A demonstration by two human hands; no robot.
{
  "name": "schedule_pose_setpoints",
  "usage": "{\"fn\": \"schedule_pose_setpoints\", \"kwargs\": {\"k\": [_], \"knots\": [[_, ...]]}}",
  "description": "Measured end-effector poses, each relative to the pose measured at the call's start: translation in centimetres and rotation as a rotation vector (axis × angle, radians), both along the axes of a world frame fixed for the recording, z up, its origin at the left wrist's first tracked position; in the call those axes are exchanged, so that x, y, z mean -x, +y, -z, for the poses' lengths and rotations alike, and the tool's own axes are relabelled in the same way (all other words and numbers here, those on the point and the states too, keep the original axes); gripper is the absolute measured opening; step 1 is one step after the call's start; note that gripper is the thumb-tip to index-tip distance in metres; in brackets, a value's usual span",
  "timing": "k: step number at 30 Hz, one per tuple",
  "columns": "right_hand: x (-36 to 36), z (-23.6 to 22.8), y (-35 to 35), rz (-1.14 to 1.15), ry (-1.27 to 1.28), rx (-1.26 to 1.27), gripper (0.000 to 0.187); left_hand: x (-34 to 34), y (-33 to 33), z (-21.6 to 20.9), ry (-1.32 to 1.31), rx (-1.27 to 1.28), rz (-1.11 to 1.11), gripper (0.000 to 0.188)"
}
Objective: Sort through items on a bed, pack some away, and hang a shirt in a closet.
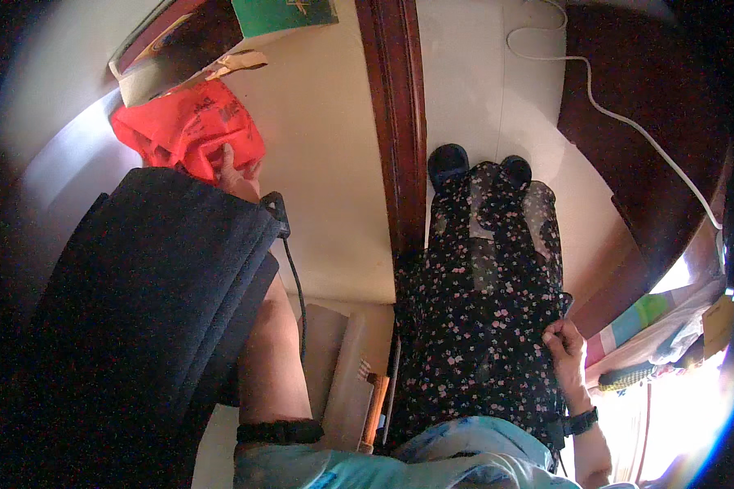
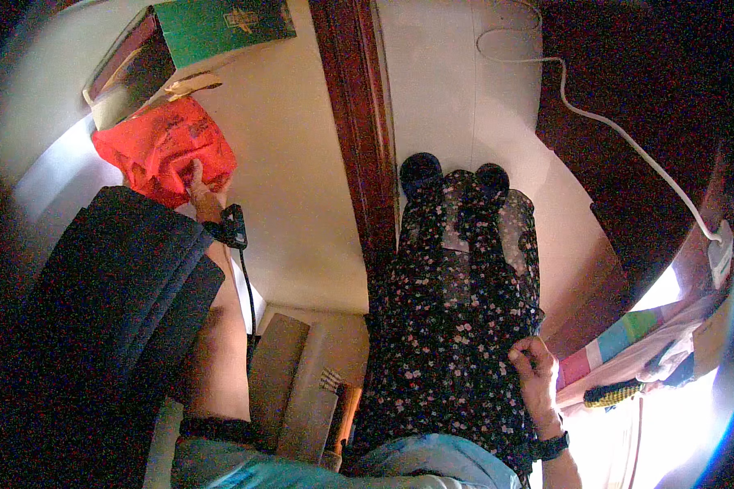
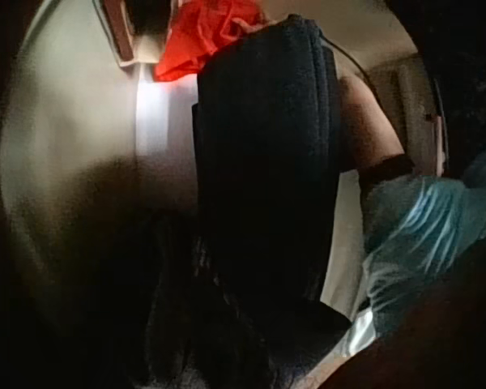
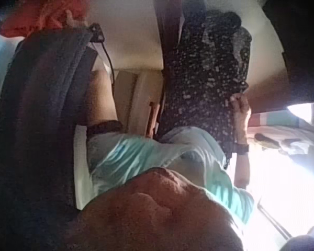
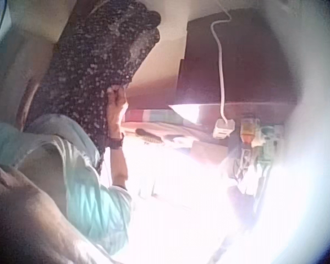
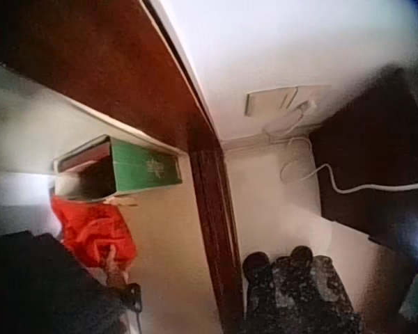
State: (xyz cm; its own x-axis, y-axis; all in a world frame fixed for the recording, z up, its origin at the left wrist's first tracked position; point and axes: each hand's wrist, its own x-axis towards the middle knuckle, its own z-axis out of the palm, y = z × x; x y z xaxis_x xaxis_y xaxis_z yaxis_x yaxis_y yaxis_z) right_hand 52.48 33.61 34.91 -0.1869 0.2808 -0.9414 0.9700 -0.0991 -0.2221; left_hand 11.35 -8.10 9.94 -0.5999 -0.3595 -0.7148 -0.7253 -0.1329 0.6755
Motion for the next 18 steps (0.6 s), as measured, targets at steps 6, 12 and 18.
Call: {"fn": "schedule_pose_setpoints", "kwargs": {"k": [6, 12, 18], "knots": [[1.2, -0.1, 0.1, -0.032, -0.02, -0.041, 0.006, 3.9, -3.8, 1.6, -0.389, -0.323, 0.02, 0.072], [0.2, 0.6, 0.4, -0.108, 0.02, -0.086, 0.008, 3.7, -1.1, 2.1, 0.108, -0.014, 0.245, 0.063], [0.6, 0.0, -0.4, -0.139, 0.022, -0.155, 0.008, 1.3, 2.5, 0.9, -0.13, -0.084, 0.1, 0.066]]}}
